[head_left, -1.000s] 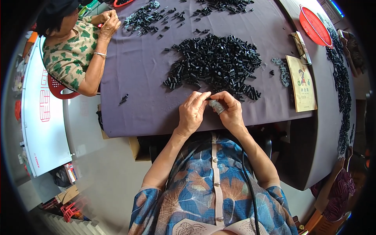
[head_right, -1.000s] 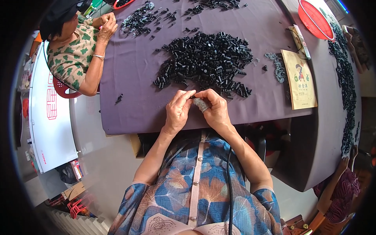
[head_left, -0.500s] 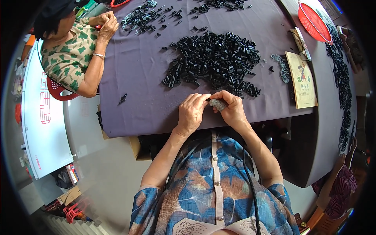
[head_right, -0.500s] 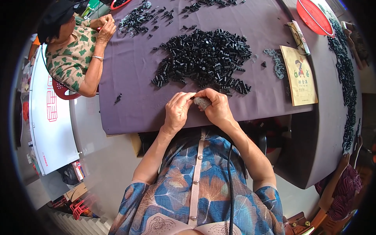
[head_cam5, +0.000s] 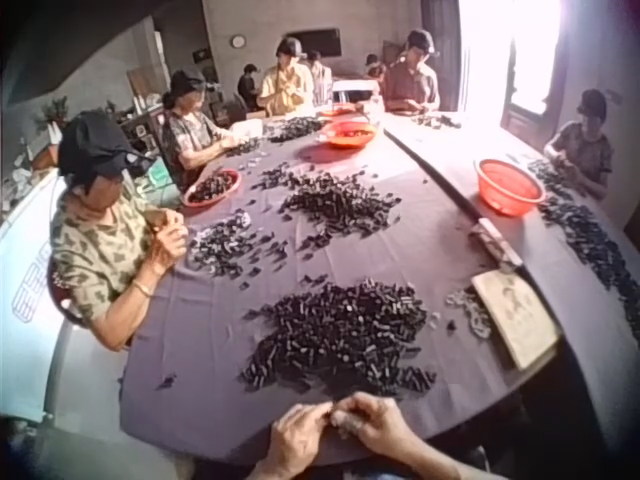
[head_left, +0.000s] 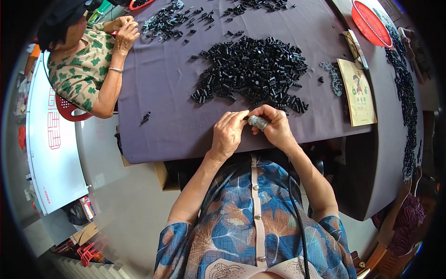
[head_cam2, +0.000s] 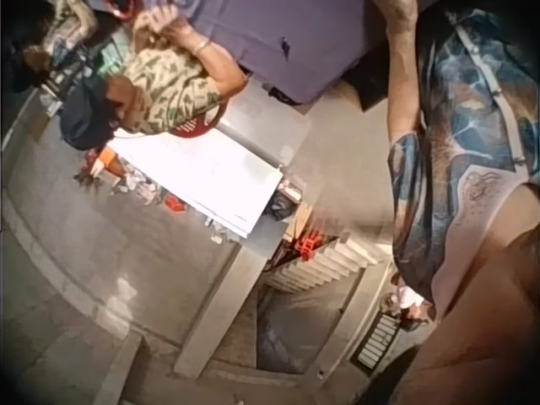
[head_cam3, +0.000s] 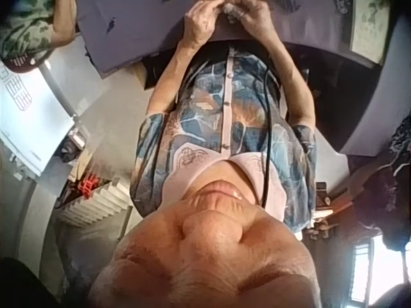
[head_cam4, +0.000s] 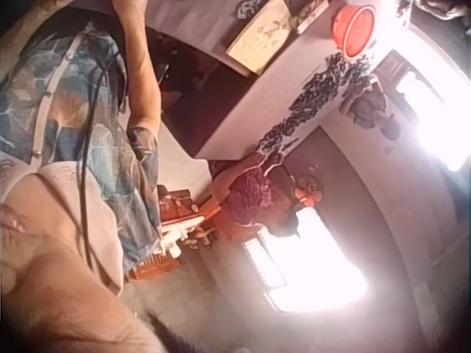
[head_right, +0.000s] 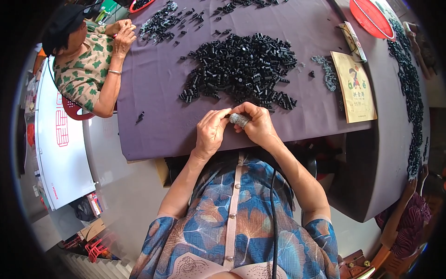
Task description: The person is sorting and grouping small black plastic components on a table.
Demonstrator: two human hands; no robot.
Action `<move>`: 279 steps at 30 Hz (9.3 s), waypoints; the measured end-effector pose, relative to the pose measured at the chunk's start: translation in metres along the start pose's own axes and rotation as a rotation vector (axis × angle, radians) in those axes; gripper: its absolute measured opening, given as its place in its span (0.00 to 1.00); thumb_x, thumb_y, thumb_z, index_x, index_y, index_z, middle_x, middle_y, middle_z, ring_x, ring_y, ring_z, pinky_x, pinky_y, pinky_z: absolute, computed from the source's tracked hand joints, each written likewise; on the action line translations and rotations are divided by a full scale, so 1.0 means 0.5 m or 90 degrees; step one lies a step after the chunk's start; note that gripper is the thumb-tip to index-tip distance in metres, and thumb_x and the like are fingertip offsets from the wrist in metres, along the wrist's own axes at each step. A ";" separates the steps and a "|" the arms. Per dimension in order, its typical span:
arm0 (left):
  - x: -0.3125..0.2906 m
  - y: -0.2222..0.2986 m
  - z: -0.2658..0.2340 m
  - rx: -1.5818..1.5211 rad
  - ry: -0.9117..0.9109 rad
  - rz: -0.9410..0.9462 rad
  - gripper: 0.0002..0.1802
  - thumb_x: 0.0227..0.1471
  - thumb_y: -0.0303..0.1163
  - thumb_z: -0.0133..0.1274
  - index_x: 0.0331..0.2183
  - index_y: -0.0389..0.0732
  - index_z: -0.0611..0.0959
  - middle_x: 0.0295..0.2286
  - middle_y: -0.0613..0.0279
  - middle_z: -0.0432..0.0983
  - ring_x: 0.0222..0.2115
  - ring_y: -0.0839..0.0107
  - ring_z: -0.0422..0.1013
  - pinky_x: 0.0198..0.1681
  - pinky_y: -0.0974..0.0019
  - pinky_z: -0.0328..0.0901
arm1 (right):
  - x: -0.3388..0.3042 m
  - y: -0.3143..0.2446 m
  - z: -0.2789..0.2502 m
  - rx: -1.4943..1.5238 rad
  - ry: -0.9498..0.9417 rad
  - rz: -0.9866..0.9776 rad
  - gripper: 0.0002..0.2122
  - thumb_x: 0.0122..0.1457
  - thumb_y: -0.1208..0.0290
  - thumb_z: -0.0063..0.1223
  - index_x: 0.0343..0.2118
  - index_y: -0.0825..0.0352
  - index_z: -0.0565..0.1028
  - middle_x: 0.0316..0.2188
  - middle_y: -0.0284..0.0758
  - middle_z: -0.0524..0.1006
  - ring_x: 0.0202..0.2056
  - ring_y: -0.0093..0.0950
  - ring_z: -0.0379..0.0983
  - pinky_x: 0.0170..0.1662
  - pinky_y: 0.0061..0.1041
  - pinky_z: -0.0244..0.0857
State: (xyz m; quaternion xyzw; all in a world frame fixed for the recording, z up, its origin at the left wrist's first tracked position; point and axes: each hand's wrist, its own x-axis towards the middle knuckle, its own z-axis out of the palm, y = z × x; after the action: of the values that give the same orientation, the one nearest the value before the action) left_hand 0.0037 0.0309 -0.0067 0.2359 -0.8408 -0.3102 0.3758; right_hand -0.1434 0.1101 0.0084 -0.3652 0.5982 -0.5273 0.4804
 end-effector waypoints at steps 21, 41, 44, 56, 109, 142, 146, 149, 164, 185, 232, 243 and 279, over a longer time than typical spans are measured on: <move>-0.013 -0.001 -0.004 0.028 -0.049 0.046 0.11 0.45 0.18 0.57 0.35 0.34 0.77 0.27 0.55 0.76 0.28 0.58 0.73 0.31 0.61 0.69 | -0.004 -0.013 -0.014 -0.045 -0.018 0.036 0.12 0.51 0.92 0.44 0.34 0.71 0.77 0.27 0.32 0.78 0.26 0.17 0.73 0.30 0.17 0.70; -0.005 0.009 -0.008 0.010 -0.063 0.021 0.12 0.45 0.15 0.53 0.36 0.34 0.76 0.27 0.54 0.75 0.28 0.56 0.72 0.33 0.59 0.68 | -0.029 -0.005 0.017 -0.266 0.120 -0.236 0.13 0.43 0.90 0.53 0.32 0.70 0.76 0.28 0.41 0.77 0.30 0.37 0.77 0.34 0.26 0.70; -0.006 0.011 -0.011 -0.008 -0.074 0.000 0.12 0.45 0.16 0.53 0.35 0.35 0.76 0.27 0.54 0.75 0.28 0.56 0.72 0.32 0.59 0.68 | -0.032 -0.003 0.008 -0.155 0.063 -0.127 0.12 0.43 0.91 0.52 0.32 0.71 0.75 0.29 0.40 0.78 0.30 0.35 0.77 0.34 0.25 0.70; -0.006 0.007 -0.012 -0.053 -0.078 -0.008 0.11 0.43 0.16 0.56 0.33 0.36 0.77 0.25 0.56 0.74 0.26 0.59 0.71 0.30 0.62 0.67 | -0.031 0.003 -0.005 -0.108 0.008 -0.138 0.12 0.45 0.93 0.50 0.33 0.72 0.74 0.29 0.35 0.78 0.30 0.24 0.76 0.33 0.22 0.71; 0.008 0.009 -0.034 -0.073 -0.177 -0.068 0.10 0.41 0.20 0.61 0.30 0.37 0.79 0.23 0.56 0.76 0.26 0.59 0.74 0.29 0.62 0.68 | -0.038 -0.021 -0.012 -0.285 -0.013 -0.224 0.11 0.43 0.89 0.51 0.32 0.71 0.73 0.28 0.42 0.77 0.33 0.42 0.76 0.35 0.31 0.69; 0.016 0.019 -0.030 -0.078 -0.199 -0.071 0.07 0.44 0.21 0.58 0.31 0.36 0.79 0.24 0.56 0.77 0.26 0.58 0.74 0.30 0.61 0.69 | -0.044 -0.010 -0.014 -0.343 -0.004 -0.311 0.16 0.37 0.90 0.52 0.33 0.71 0.73 0.30 0.43 0.75 0.34 0.42 0.75 0.37 0.30 0.69; 0.010 0.012 -0.027 -0.055 -0.193 -0.034 0.08 0.44 0.21 0.59 0.30 0.37 0.79 0.23 0.56 0.76 0.25 0.58 0.73 0.29 0.60 0.68 | -0.047 -0.009 -0.013 -0.378 -0.009 -0.334 0.16 0.37 0.89 0.53 0.34 0.71 0.72 0.30 0.42 0.75 0.35 0.42 0.74 0.38 0.31 0.69; 0.001 0.009 -0.022 -0.059 -0.178 -0.027 0.09 0.43 0.20 0.59 0.30 0.37 0.78 0.23 0.57 0.76 0.25 0.58 0.73 0.28 0.61 0.68 | -0.050 -0.010 -0.012 -0.329 -0.001 -0.274 0.13 0.40 0.87 0.54 0.32 0.70 0.72 0.28 0.42 0.75 0.32 0.42 0.74 0.34 0.32 0.69; -0.014 0.009 -0.015 -0.054 -0.169 -0.010 0.11 0.41 0.18 0.60 0.30 0.37 0.79 0.23 0.56 0.76 0.26 0.59 0.74 0.28 0.63 0.69 | -0.042 -0.012 -0.020 -0.003 -0.034 0.157 0.08 0.52 0.88 0.46 0.33 0.73 0.75 0.25 0.32 0.77 0.23 0.17 0.71 0.27 0.17 0.69; -0.001 0.028 -0.007 -0.404 -0.153 -0.422 0.04 0.53 0.25 0.57 0.34 0.37 0.82 0.27 0.70 0.76 0.28 0.84 0.69 0.32 0.80 0.65 | -0.059 0.036 -0.002 -0.163 0.047 -0.183 0.12 0.52 0.84 0.58 0.40 0.70 0.72 0.30 0.36 0.79 0.33 0.24 0.78 0.36 0.23 0.72; 0.004 0.055 0.019 -0.070 -0.195 -0.364 0.08 0.50 0.28 0.58 0.25 0.33 0.80 0.15 0.61 0.73 0.18 0.83 0.64 0.21 0.70 0.61 | -0.031 0.051 -0.006 -0.409 0.066 -0.431 0.19 0.35 0.87 0.53 0.36 0.71 0.70 0.37 0.42 0.71 0.38 0.42 0.71 0.40 0.33 0.68; 0.013 0.027 0.015 -0.217 -0.237 -0.429 0.10 0.49 0.31 0.60 0.29 0.33 0.84 0.20 0.56 0.79 0.21 0.80 0.71 0.26 0.71 0.66 | -0.034 0.041 -0.004 -0.401 0.074 -0.420 0.17 0.37 0.84 0.57 0.35 0.70 0.70 0.37 0.42 0.71 0.39 0.41 0.70 0.41 0.33 0.68; 0.030 0.013 0.000 -0.455 -0.275 -0.574 0.08 0.49 0.27 0.61 0.31 0.32 0.82 0.24 0.68 0.77 0.23 0.86 0.69 0.25 0.80 0.63 | -0.032 0.020 0.003 -0.349 0.091 -0.355 0.18 0.38 0.85 0.59 0.37 0.68 0.72 0.36 0.38 0.73 0.36 0.38 0.74 0.37 0.30 0.71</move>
State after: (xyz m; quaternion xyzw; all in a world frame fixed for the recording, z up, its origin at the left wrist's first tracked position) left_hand -0.0065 0.0259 0.0051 0.3596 -0.5594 -0.7420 0.0847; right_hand -0.1368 0.1262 0.0018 -0.5907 0.6268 -0.4820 0.1607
